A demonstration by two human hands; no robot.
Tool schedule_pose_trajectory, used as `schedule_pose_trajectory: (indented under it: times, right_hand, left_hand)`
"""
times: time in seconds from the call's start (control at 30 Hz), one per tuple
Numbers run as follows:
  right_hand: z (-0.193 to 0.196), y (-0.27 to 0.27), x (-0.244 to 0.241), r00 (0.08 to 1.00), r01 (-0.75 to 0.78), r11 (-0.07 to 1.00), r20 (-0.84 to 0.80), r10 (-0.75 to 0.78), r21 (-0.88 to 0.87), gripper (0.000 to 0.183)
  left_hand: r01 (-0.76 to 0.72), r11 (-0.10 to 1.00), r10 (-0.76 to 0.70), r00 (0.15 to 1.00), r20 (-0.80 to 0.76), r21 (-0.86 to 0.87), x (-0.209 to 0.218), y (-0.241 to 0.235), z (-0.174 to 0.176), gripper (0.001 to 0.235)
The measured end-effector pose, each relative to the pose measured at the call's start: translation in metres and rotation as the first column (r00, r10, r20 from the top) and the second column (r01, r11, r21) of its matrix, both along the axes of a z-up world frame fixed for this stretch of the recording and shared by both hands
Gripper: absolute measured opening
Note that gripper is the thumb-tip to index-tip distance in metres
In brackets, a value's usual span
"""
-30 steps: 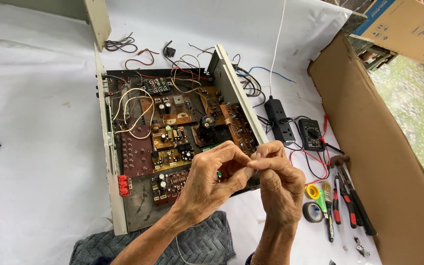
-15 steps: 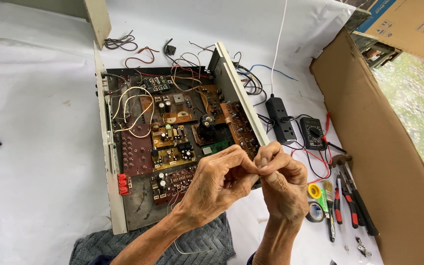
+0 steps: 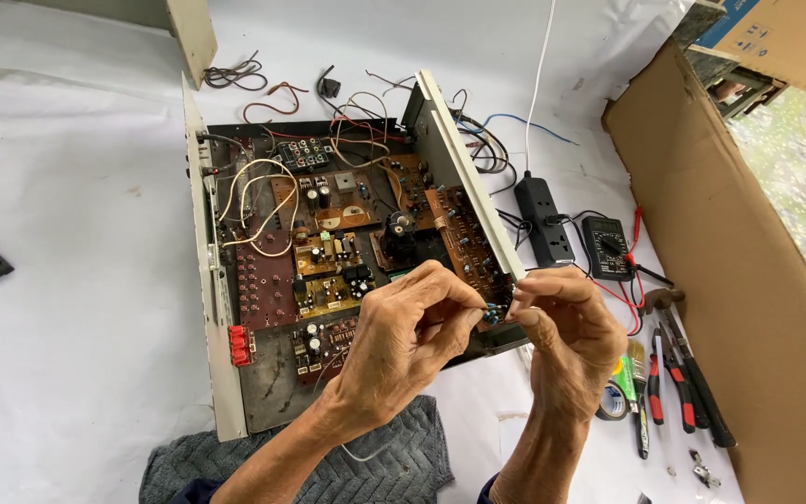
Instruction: The person is working on an open electronic device, likely a television or amplifier, placed on a white cloth. They are using their hands to twist and prepare a thin wire, then insert it into a component on the circuit board.
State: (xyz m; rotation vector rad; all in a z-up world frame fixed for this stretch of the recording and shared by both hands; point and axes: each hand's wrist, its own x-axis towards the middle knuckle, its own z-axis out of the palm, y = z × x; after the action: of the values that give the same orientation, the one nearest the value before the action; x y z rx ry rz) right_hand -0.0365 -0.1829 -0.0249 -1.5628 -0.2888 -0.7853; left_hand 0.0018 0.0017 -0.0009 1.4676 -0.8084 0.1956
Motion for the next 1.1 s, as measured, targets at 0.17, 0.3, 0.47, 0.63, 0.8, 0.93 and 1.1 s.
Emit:
schedule_pose_trajectory:
  times: [0.17,0.3,0.47,0.63,0.8,0.93,1.1]
  right_hand:
    - [0.000,-0.001,0.000,1.000,0.007,0.979,0.027,-0.002,-0.203,0.026]
    - [0.010,0.009,-0.002,0.987,0.159,0.924,0.073,-0.142,-0.349,0.007]
    - [0.012,0.015,-0.002,0.969,0.245,0.866,0.090,-0.229,-0.436,0.008]
    - [0.006,0.018,-0.002,0.988,0.050,0.981,-0.136,-0.077,-0.186,0.014]
    - [0.007,0.021,-0.002,0.978,-0.013,0.997,-0.208,-0.003,-0.074,0.017]
    - [0.008,0.024,-0.003,0.973,0.006,0.998,-0.231,-0.022,-0.067,0.016]
    - [0.007,0.017,-0.003,0.970,0.047,0.994,-0.234,-0.069,-0.096,0.014]
  left_hand:
    - [-0.056,0.995,0.045,0.991,0.124,0.085,0.002,0.001,-0.003,0.010]
    - [-0.211,0.961,0.162,0.953,0.256,0.176,0.000,0.000,-0.006,0.011]
    - [-0.324,0.924,0.237,0.902,0.361,0.202,-0.001,0.000,-0.005,0.016]
    - [-0.341,0.926,0.259,0.886,0.384,0.162,0.001,-0.001,-0.008,0.018]
    - [-0.308,0.935,0.232,0.906,0.354,0.177,0.002,0.002,-0.006,0.018]
    - [-0.288,0.942,0.212,0.908,0.360,0.171,0.002,0.004,-0.002,0.020]
    - [-0.275,0.951,0.208,0.907,0.366,0.141,0.004,0.007,-0.001,0.017]
